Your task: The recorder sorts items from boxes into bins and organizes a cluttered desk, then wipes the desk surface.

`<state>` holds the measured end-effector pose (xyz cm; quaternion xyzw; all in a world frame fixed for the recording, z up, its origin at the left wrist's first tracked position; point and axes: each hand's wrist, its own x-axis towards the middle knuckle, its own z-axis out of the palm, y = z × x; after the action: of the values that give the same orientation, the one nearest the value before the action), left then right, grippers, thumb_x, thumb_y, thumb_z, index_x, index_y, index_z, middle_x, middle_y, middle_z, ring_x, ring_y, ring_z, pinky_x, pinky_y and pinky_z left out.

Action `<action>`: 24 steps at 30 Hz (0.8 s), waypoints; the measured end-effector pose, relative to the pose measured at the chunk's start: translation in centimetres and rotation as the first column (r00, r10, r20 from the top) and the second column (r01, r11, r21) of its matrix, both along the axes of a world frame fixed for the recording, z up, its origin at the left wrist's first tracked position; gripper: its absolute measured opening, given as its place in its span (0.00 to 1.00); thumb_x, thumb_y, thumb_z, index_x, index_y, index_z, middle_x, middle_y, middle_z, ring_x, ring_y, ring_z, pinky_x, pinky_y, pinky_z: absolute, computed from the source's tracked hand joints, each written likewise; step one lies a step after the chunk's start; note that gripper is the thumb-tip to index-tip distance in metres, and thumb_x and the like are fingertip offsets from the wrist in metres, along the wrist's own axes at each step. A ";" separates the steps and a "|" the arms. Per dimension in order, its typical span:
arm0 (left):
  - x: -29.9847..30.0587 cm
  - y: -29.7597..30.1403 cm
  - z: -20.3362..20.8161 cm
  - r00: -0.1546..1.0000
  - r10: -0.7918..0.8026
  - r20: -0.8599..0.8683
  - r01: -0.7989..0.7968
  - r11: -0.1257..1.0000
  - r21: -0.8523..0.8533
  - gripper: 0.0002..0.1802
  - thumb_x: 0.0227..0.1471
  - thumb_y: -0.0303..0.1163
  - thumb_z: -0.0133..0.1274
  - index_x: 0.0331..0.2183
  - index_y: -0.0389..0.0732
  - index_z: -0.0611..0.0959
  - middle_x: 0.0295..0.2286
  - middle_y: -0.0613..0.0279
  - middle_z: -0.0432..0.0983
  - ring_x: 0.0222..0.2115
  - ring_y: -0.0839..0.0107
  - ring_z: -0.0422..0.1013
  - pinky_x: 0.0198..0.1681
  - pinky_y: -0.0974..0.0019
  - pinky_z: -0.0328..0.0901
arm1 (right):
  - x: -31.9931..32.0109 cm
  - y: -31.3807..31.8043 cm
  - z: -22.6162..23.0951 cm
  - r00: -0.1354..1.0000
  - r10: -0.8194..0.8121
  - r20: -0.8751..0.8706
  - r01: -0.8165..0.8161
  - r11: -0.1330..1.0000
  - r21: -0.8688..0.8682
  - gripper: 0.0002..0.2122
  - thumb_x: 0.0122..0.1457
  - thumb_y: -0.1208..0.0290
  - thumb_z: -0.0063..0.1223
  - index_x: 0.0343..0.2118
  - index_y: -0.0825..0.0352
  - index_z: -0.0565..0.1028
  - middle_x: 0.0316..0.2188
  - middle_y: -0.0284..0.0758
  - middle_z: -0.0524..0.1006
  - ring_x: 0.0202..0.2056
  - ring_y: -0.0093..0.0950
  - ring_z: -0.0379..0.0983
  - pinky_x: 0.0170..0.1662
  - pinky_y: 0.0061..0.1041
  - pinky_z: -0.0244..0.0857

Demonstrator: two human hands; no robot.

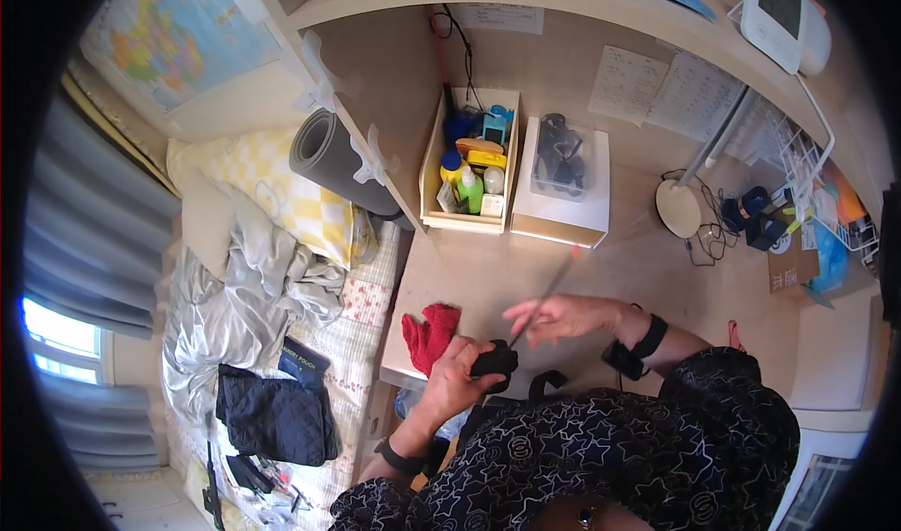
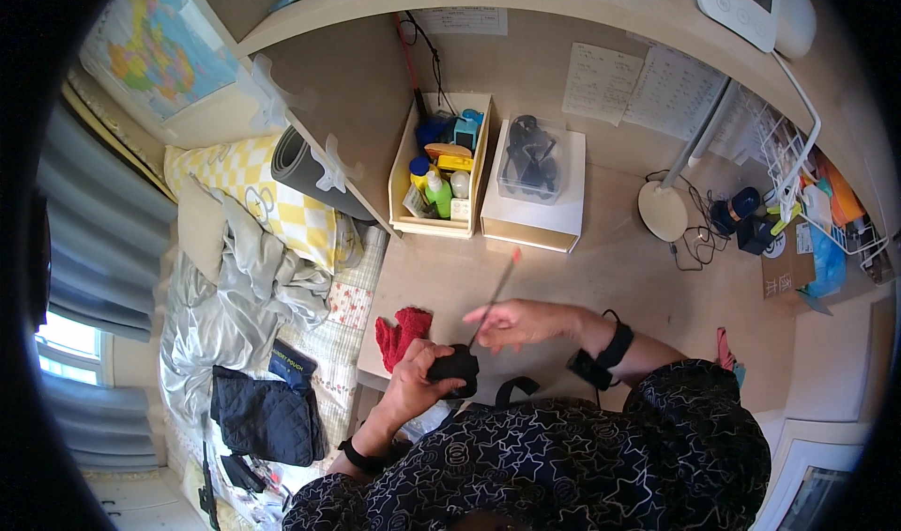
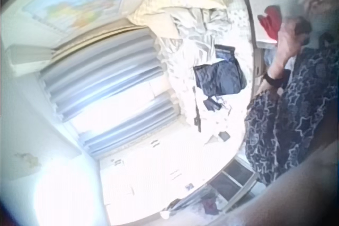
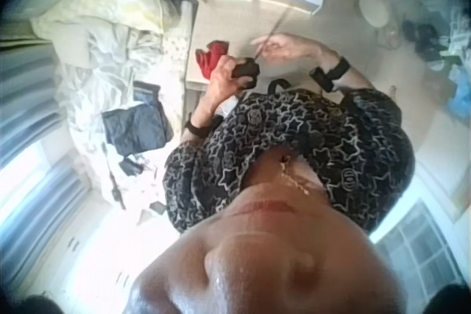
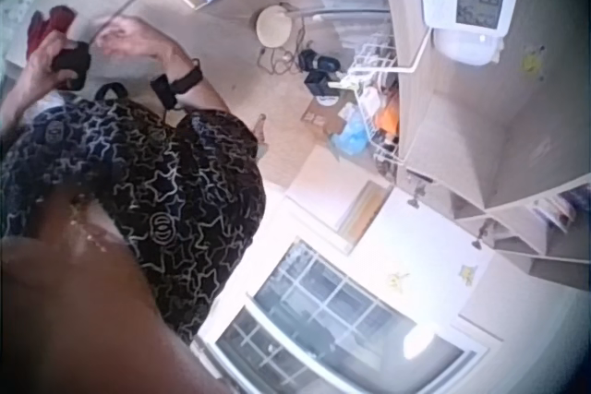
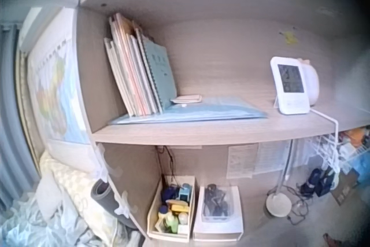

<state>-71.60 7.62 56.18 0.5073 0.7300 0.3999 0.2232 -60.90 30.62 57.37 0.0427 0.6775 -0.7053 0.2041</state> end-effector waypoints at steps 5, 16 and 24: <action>-1.3 1.0 2.6 0.997 0.079 -0.012 -0.077 0.993 0.088 0.27 0.28 0.27 0.66 0.36 0.36 0.74 0.33 0.54 0.68 0.33 0.60 0.68 0.36 0.66 0.65 | -0.1 -2.3 0.3 0.974 -0.132 -0.182 0.137 0.991 0.011 0.27 0.52 0.75 0.52 0.55 0.65 0.55 0.44 0.33 0.67 0.40 0.18 0.66 0.38 0.18 0.63; -7.8 10.3 6.9 0.936 0.250 -0.248 -0.097 0.860 0.502 0.35 0.38 0.24 0.58 0.49 0.37 0.63 0.41 0.49 0.63 0.41 0.54 0.64 0.45 0.62 0.61 | -6.5 5.0 2.6 0.558 -0.529 -0.639 0.636 0.768 -0.081 0.27 0.50 0.78 0.53 0.53 0.67 0.56 0.43 0.36 0.66 0.43 0.22 0.65 0.44 0.19 0.62; -9.0 9.8 2.6 0.953 0.303 -0.003 -0.287 0.906 0.311 0.32 0.41 0.27 0.59 0.49 0.37 0.65 0.35 0.57 0.71 0.37 0.69 0.68 0.38 0.68 0.63 | -16.3 15.7 2.5 0.412 -0.527 -0.743 0.791 0.612 0.005 0.26 0.50 0.77 0.54 0.51 0.69 0.57 0.38 0.34 0.70 0.41 0.22 0.66 0.43 0.16 0.61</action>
<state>-80.59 17.46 58.78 0.4297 0.7326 0.5244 0.0596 -77.23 46.27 59.84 0.0870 0.7410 -0.5534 -0.3703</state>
